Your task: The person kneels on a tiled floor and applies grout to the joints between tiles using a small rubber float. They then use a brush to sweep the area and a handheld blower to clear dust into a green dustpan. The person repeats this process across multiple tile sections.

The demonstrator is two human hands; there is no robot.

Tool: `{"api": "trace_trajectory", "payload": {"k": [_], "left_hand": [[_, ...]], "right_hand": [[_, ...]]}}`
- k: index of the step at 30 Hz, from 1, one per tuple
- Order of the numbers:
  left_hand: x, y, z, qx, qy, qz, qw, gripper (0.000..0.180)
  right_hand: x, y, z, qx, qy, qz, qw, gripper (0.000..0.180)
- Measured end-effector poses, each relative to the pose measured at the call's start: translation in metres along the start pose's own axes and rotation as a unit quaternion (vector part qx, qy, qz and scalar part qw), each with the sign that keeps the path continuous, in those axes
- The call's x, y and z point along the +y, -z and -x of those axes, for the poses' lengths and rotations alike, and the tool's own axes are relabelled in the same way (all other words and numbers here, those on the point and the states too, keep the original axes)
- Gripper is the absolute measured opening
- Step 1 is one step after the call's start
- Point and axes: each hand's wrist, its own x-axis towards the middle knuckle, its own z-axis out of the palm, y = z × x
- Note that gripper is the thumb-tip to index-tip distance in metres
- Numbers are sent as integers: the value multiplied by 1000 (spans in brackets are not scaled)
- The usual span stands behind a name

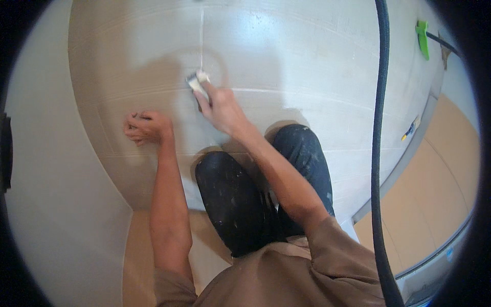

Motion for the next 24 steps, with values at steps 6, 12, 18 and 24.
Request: {"api": "trace_trajectory", "payload": {"k": [6, 12, 18, 24], "left_hand": [[-2, 12, 3, 14, -20, 12, 1000, 28], [-2, 12, 0, 4, -9, 0, 1000, 27], [-15, 5, -1, 24, -13, -1, 1000, 26], [-14, 8, 0, 2, -12, -12, 1000, 26]], "right_hand": [[-1, 18, -21, -18, -55, 3, 998, 42], [-18, 36, -71, -19, -65, 6, 998, 35], [-3, 16, -55, -9, -34, -22, 999, 35], [-5, 16, -85, 29, -35, 10, 999, 39]]}}
